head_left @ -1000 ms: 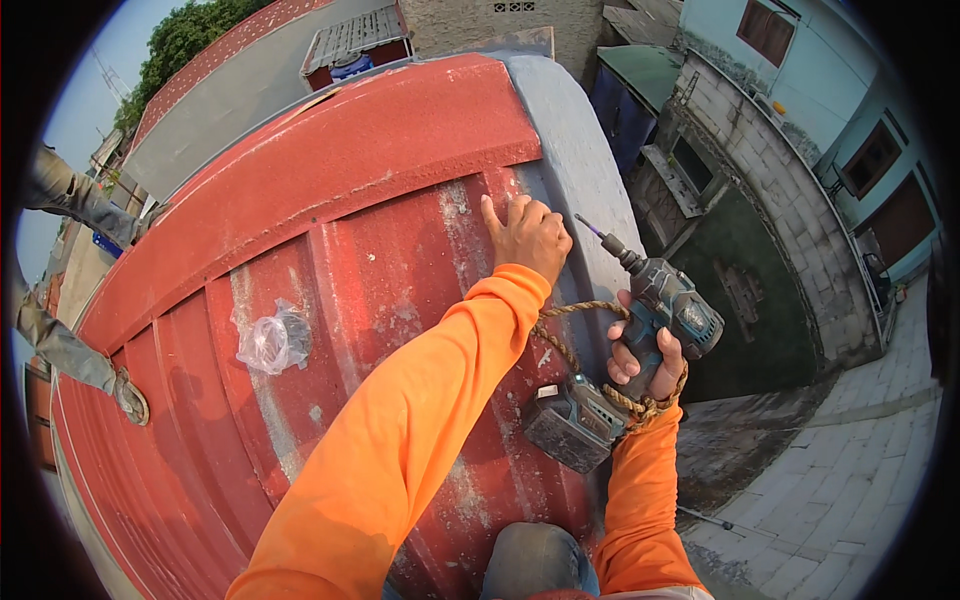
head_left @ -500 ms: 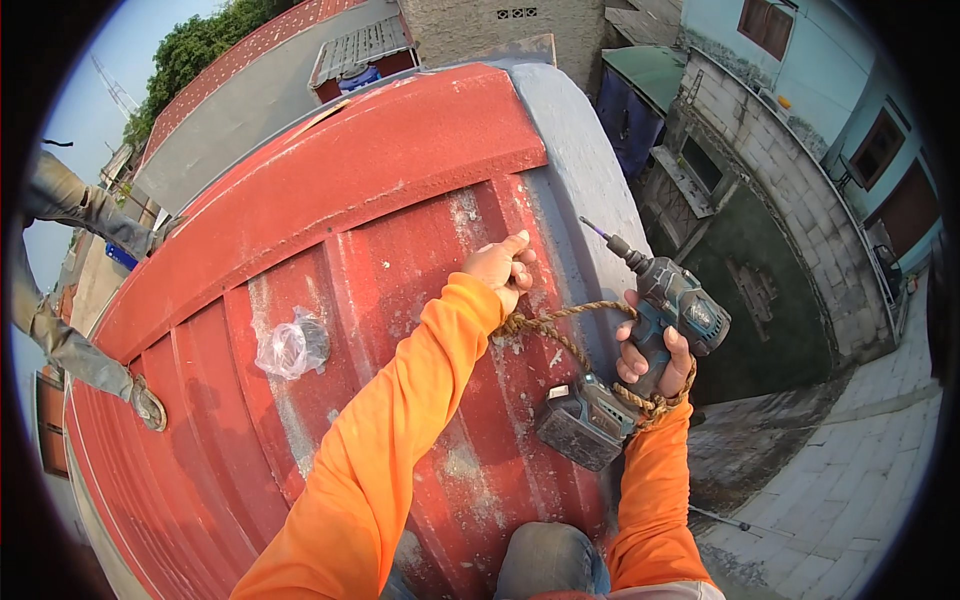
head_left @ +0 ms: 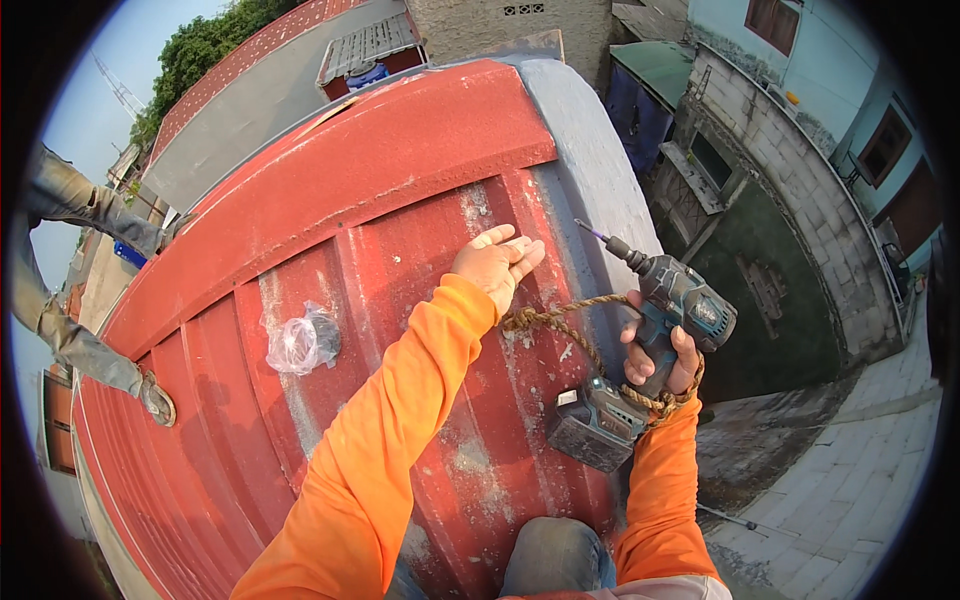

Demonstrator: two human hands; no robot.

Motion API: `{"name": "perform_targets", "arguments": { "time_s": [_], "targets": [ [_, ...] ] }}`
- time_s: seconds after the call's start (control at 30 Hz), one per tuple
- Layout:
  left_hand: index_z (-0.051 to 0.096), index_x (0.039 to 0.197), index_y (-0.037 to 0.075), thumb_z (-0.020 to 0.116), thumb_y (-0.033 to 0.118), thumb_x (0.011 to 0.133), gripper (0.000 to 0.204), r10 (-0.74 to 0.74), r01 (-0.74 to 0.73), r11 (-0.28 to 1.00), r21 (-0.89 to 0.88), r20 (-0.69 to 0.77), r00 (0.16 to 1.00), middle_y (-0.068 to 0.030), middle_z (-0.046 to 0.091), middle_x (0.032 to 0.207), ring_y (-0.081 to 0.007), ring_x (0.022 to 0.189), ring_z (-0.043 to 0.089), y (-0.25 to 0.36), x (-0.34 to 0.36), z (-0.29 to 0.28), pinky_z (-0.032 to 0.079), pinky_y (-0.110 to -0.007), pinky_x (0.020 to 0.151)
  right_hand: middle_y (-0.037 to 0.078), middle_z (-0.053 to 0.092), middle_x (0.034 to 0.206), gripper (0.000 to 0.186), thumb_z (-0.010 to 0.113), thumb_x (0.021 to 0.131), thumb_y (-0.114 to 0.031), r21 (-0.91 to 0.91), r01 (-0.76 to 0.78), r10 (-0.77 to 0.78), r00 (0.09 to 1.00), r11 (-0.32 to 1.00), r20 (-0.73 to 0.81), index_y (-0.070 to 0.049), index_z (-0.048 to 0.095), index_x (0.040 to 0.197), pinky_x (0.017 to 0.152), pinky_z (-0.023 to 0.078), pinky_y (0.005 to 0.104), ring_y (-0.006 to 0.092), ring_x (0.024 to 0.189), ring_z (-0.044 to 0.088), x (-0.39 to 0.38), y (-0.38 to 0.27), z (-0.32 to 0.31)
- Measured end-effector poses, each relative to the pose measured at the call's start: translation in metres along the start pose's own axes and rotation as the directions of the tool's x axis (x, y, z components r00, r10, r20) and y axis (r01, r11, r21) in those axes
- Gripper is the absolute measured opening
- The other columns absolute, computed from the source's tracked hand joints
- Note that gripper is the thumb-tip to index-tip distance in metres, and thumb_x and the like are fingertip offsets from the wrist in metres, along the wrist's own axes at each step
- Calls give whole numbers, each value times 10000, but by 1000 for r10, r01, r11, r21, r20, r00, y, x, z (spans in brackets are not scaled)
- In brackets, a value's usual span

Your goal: Installing and securing red metal roofing sheets on a curved roof structure.

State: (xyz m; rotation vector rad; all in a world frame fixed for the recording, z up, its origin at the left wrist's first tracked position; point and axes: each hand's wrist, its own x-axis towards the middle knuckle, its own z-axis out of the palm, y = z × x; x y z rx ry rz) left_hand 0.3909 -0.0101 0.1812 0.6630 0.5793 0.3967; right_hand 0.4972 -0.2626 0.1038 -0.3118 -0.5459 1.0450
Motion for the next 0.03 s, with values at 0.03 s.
{"name": "perform_targets", "arguments": {
  "time_s": [0.03],
  "targets": [
    [145,1473,-55,503,-23,946,638,-2,0,1000,29,67,998,-316,266,1474,-362,1358,376,0,1,-2,481,-327,1005,262,575,1156,755,541,948,-325,13,-9,9,1000,1000,6,34,162,1493,561,511,311,148,621,552,0,0,-1]
  ]
}}
